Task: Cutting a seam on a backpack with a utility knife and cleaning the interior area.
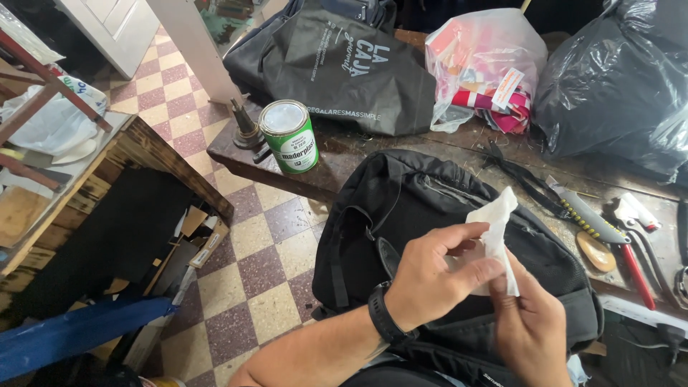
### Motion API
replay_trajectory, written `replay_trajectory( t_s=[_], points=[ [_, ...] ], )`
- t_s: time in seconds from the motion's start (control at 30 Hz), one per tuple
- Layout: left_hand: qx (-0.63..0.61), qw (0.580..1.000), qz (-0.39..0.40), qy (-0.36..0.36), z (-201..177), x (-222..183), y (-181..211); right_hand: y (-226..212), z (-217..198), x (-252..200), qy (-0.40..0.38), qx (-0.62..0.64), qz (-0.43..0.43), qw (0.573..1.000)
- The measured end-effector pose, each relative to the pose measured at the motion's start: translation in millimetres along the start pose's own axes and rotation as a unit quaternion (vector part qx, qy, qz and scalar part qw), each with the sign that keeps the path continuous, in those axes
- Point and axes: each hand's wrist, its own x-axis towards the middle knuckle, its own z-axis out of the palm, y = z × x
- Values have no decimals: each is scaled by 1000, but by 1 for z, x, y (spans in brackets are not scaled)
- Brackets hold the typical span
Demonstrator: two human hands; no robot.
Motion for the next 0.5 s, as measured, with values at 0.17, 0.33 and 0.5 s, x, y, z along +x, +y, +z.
replay_trajectory(
  t_s=[0.17, 0.33, 0.5],
  points=[
    [46, 997, 65, 20, 7, 6, -20, 16, -2, -2, 9, 11, 12, 1000],
    [85, 975, 184, 87, -1, 20, -38, 58, -4, -1, 152, 186, 183, 953],
    [46, 982, 177, 40, -21, -2, 5, 5, -17, 11, 206, 401, 232, 862]
  ],
)
